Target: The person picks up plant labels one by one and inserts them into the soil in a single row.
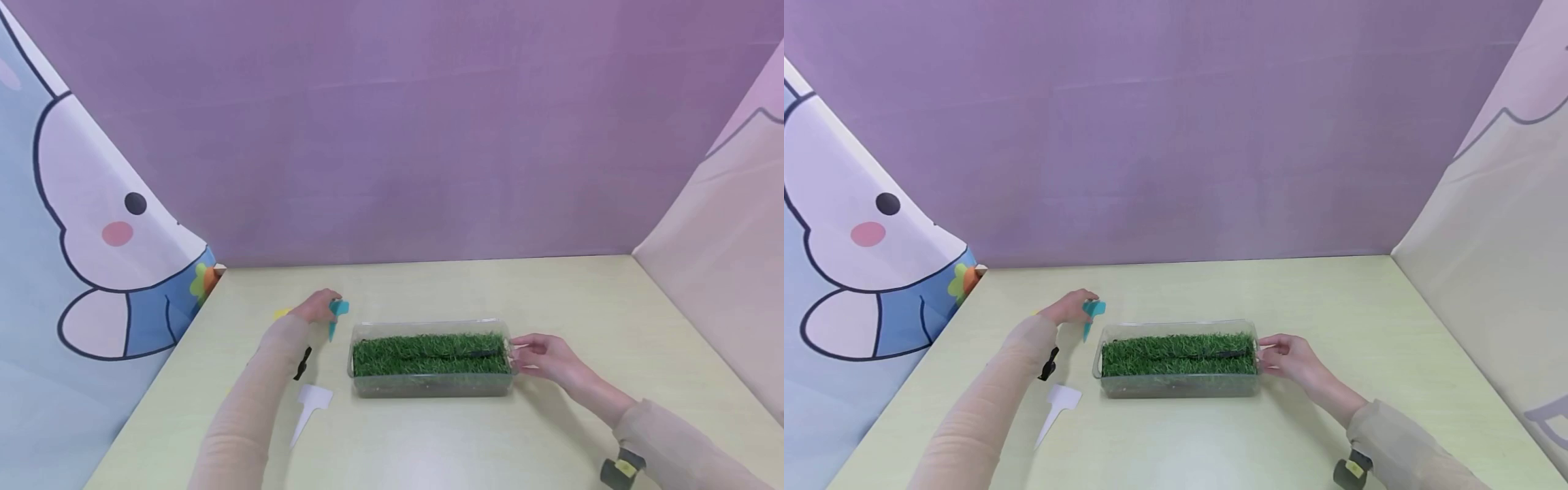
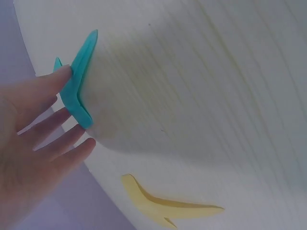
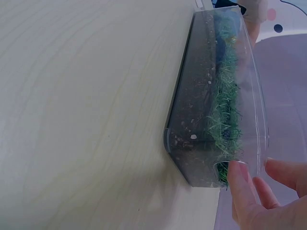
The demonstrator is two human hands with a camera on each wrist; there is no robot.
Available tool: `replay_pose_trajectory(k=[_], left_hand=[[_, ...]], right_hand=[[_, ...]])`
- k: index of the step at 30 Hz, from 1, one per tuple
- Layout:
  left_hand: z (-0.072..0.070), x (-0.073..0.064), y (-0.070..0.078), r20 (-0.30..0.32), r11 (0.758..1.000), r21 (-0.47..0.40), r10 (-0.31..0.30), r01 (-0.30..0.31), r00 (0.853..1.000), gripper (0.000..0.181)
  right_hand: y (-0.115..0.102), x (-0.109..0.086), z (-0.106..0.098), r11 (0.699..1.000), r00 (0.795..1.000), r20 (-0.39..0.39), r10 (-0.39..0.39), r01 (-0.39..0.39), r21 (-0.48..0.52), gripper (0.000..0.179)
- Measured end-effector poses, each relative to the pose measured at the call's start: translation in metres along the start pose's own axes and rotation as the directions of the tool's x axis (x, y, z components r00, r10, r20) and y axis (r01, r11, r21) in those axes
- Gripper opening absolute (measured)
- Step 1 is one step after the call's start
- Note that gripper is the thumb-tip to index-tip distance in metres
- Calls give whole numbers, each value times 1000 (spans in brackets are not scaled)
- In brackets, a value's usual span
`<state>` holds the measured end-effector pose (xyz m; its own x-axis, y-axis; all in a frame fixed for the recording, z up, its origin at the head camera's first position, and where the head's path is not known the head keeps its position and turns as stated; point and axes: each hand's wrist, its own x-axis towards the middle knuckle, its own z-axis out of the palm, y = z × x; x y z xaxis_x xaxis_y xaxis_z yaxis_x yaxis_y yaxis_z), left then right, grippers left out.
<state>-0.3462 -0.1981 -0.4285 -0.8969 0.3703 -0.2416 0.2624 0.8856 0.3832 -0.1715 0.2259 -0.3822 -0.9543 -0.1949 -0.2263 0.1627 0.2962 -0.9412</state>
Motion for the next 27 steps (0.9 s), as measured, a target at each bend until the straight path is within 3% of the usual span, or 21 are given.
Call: replay_pose_trajectory(k=[2,5,16,27], left_hand=[[-5,-13,11,-5,1000,26,11,-10,1000,52],[-6,-19,17,-12,998,56,17,-17,1000,48],[-1,-15,5,-89,999,44,24,-20,996,48],[-6,-18,7,-176,999,23,-21,26,984,39]], right_hand=[[0,0,0,1000,1000,1,0,0,7,41],[0,-1,0,1000,1000,-3,4,-4,14,42],[2,-3,3,1000,1000,-1,-3,3,29,42],[1,-3,2,999,1000,12,-21,21,32,42]])
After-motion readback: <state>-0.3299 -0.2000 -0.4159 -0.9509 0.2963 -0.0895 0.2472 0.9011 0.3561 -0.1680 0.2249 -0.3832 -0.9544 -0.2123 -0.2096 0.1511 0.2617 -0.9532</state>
